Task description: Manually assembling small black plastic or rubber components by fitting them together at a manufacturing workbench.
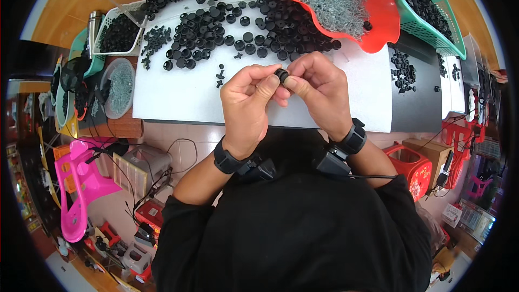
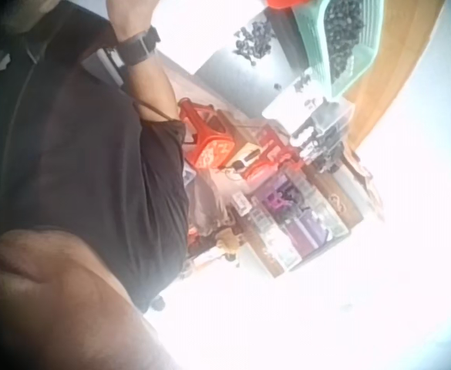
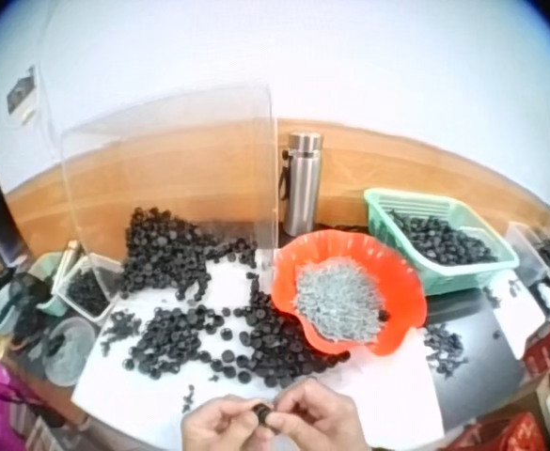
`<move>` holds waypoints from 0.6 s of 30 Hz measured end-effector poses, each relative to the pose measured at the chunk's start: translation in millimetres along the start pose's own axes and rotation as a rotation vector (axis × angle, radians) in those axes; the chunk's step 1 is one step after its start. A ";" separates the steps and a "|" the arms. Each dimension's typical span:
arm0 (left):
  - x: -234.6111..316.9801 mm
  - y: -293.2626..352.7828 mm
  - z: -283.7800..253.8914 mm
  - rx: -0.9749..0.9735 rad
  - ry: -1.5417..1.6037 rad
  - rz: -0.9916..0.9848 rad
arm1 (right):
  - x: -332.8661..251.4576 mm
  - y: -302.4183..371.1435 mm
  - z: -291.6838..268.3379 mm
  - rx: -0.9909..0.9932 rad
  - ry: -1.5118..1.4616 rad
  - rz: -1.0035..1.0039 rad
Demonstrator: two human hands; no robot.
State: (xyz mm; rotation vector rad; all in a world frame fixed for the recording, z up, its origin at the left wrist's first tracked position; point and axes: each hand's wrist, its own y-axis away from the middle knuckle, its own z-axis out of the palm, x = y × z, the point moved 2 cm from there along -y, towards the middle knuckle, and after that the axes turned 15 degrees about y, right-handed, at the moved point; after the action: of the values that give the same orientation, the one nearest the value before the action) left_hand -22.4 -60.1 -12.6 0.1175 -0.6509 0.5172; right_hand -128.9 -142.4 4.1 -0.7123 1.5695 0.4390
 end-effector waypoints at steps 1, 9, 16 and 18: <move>0.0 -0.2 -0.5 0.020 0.022 -0.007 | -1.9 0.2 1.3 0.009 -0.045 0.041; 0.8 -2.1 3.9 0.029 0.031 -0.025 | -7.2 9.3 -7.4 0.094 0.209 -0.152; 0.1 1.0 2.8 -0.097 -0.142 -0.087 | -27.7 6.9 -21.2 0.144 0.658 -0.454; 0.4 1.2 7.1 -0.105 -0.167 -0.072 | -32.7 -0.9 -38.4 0.137 0.696 -0.528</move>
State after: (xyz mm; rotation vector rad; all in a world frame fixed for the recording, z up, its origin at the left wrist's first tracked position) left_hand -26.6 -60.7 -6.8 0.0851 -0.8331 0.4053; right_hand -156.5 -162.1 41.5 -1.2076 1.9277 -0.3471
